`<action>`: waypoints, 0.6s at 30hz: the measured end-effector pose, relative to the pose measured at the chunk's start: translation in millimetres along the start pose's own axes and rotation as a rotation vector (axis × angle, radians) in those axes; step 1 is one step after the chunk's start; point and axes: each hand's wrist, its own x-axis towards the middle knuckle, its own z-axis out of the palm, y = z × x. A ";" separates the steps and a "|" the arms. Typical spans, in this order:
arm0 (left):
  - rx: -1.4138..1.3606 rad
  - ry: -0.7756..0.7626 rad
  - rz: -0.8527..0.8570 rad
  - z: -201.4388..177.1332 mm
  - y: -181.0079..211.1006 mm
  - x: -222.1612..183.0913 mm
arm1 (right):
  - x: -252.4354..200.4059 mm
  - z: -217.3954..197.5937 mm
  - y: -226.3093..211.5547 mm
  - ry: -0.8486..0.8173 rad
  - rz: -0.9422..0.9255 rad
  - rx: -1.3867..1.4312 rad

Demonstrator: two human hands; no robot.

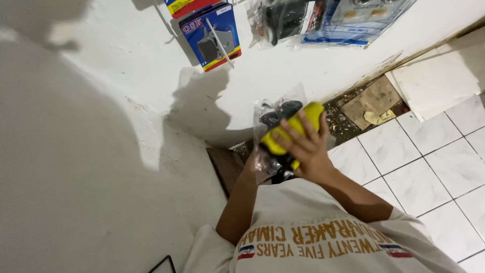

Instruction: Cleaning a pair of motorcycle hand grips inside their plastic packaging using a yellow cloth.

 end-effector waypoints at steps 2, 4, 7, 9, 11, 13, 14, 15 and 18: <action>0.063 0.137 0.027 58.7 -2.7 4.5 | 0.4 -1.5 -0.3 0.007 0.048 0.032; 0.125 0.278 0.056 74.1 0.2 4.5 | -7.6 -0.1 -2.6 0.013 0.098 0.067; 0.225 0.239 0.137 33.4 14.8 2.2 | -22.1 -2.6 -9.5 -0.040 -0.226 0.036; 0.373 0.183 0.246 5.7 22.0 0.2 | -25.3 -17.4 -20.0 -0.197 -0.243 0.084; 0.424 0.142 0.227 25.8 12.0 -4.6 | -20.0 -8.0 -7.9 -0.150 -0.218 0.055; 0.476 0.099 0.216 47.7 3.5 -9.4 | -4.4 -13.3 -7.7 -0.101 -0.200 0.026; 0.556 0.027 0.208 59.8 0.3 -10.8 | 9.4 -23.6 -13.2 -0.008 -0.098 0.111; 0.635 -0.048 0.202 71.7 -2.4 -11.1 | 24.1 -33.6 -17.9 0.085 0.001 0.194; 0.506 0.012 0.186 69.1 5.3 -6.0 | 16.8 -20.4 -24.6 -0.072 -0.071 0.052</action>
